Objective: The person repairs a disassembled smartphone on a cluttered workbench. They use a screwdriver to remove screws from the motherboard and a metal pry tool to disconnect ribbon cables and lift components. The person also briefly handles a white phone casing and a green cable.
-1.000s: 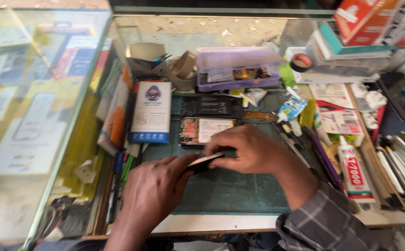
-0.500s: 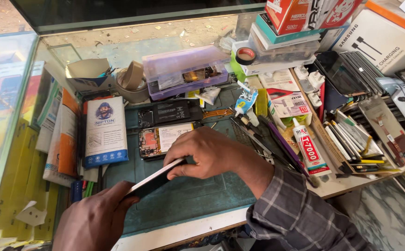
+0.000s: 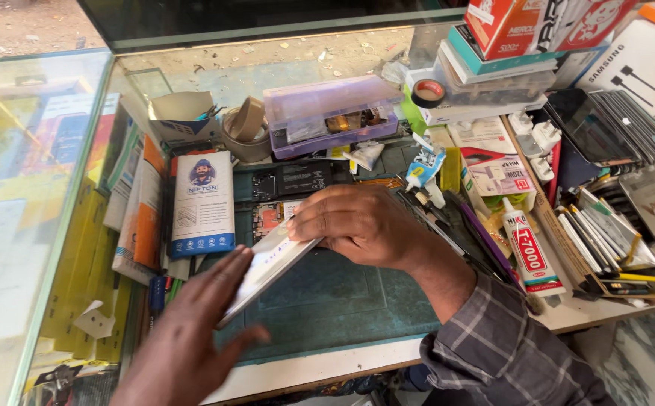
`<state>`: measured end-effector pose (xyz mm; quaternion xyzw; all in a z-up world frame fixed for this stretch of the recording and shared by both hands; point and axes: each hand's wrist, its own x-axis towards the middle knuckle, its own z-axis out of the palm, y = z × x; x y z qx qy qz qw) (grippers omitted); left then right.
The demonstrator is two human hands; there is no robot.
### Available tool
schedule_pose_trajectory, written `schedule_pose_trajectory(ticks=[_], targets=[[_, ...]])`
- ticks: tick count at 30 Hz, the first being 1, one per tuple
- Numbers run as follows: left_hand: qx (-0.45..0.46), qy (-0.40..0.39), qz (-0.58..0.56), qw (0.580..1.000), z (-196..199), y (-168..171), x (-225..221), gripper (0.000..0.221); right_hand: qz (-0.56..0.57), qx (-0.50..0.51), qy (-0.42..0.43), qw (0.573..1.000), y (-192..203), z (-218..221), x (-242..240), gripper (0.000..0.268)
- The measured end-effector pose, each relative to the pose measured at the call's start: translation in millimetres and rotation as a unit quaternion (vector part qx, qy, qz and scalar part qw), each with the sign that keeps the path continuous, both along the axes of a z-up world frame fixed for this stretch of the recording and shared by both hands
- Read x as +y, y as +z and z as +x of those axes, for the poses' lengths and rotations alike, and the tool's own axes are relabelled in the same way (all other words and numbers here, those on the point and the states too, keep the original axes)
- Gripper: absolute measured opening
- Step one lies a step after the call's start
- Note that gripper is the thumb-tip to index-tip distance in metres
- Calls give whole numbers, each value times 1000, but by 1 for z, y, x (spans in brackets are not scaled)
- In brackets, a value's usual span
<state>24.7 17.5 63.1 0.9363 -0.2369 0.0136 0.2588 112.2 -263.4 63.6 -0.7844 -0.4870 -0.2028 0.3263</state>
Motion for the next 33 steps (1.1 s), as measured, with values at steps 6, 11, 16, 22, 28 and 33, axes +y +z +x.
schedule_pose_trajectory(ticks=[6, 11, 16, 22, 28, 33], targets=[[271, 60, 70, 958, -7, 8, -26, 130, -28, -14, 97, 995, -7, -10, 15, 32], [232, 103, -46, 966, -10, -4, -35, 99, -14, 20, 94, 995, -3, -19, 18, 33], [107, 57, -165, 979, -5, -29, -41, 82, 28, 59, 40, 997, 15, -19, 15, 51], [274, 102, -454, 842, -2, -44, -39, 71, -34, 81, -212, 973, 38, -39, -35, 43], [346, 57, -641, 683, -23, -49, -35, 82, -138, 79, -506, 847, 39, -66, -131, 19], [373, 73, -657, 651, -40, -56, -41, 85, -251, 128, -554, 784, 7, -76, -175, 16]])
